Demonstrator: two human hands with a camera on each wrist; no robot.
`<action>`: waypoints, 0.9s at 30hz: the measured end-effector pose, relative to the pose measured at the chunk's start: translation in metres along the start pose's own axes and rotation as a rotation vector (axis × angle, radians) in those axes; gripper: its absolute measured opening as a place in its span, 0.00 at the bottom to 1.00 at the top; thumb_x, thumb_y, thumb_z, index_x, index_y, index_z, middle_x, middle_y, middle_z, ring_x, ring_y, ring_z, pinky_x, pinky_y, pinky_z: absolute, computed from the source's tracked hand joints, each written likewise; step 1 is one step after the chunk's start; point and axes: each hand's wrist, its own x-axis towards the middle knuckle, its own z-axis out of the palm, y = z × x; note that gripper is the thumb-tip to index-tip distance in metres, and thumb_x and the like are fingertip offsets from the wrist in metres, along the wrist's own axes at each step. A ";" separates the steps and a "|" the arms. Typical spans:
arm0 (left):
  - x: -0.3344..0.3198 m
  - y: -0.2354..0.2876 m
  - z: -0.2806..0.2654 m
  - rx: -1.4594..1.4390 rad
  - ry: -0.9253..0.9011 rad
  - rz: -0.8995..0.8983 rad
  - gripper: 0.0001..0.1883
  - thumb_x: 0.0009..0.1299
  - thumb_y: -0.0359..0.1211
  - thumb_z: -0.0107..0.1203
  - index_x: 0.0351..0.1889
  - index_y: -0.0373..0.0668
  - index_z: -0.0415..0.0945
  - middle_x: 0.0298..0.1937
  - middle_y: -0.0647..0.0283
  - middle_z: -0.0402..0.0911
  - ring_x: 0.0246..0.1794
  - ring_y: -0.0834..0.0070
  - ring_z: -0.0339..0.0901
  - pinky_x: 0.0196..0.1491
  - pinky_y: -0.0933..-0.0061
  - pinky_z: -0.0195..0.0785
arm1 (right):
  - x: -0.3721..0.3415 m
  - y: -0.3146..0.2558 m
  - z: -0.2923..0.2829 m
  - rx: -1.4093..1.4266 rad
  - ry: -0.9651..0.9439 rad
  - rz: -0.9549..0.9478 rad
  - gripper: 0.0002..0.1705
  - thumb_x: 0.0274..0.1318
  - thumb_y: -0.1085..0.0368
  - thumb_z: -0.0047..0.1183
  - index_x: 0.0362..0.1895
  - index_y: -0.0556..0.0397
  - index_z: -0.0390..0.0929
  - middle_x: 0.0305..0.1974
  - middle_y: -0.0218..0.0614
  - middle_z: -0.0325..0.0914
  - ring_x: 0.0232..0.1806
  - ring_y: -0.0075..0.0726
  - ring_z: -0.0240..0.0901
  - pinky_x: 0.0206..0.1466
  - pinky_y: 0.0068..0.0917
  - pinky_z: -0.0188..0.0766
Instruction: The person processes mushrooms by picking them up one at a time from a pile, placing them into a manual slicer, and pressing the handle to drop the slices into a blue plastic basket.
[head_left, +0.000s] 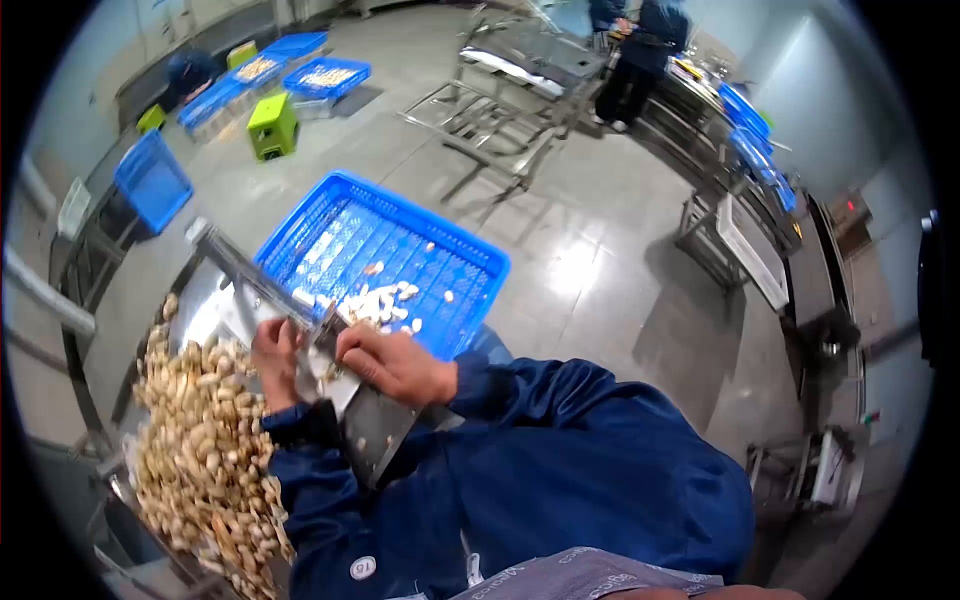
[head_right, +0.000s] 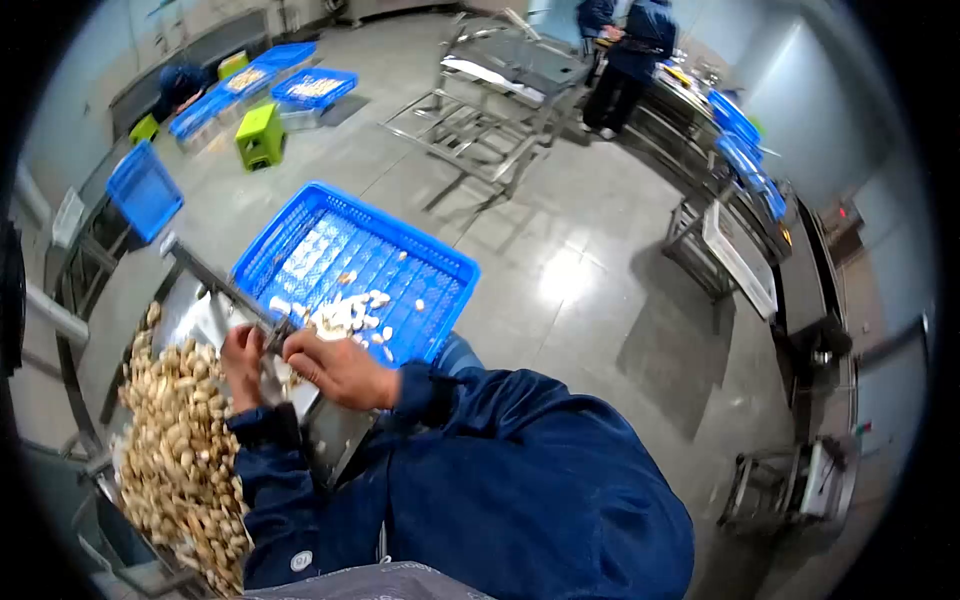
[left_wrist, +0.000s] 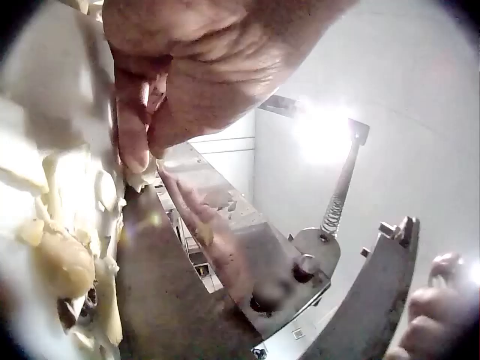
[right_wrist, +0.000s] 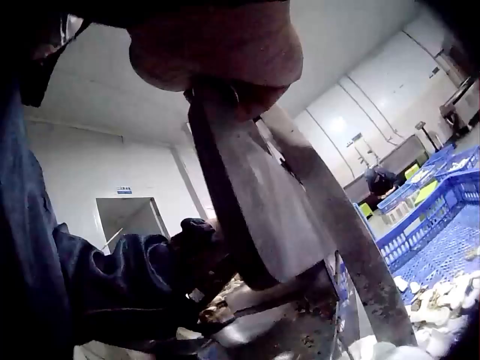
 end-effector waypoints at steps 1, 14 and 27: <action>-0.001 -0.002 0.004 -0.099 0.021 -0.052 0.11 0.71 0.32 0.55 0.42 0.30 0.74 0.35 0.59 0.81 0.33 0.78 0.78 0.35 0.77 0.74 | 0.000 0.000 0.001 0.011 -0.014 0.018 0.11 0.70 0.59 0.43 0.49 0.50 0.70 0.35 0.40 0.75 0.38 0.42 0.76 0.42 0.31 0.70; -0.011 0.030 0.012 -0.047 0.170 -0.078 0.05 0.67 0.25 0.58 0.37 0.30 0.79 0.28 0.59 0.84 0.27 0.79 0.80 0.31 0.78 0.74 | 0.022 -0.012 0.011 0.461 0.086 0.079 0.11 0.73 0.60 0.41 0.44 0.55 0.66 0.23 0.22 0.63 0.19 0.11 0.50 0.21 0.13 0.48; 0.000 0.000 0.002 0.121 0.094 -0.011 0.09 0.68 0.30 0.59 0.39 0.32 0.78 0.31 0.61 0.83 0.28 0.78 0.78 0.34 0.80 0.72 | 0.015 -0.023 0.006 0.145 0.083 0.014 0.14 0.71 0.55 0.41 0.48 0.51 0.69 0.35 0.44 0.72 0.35 0.50 0.72 0.40 0.38 0.67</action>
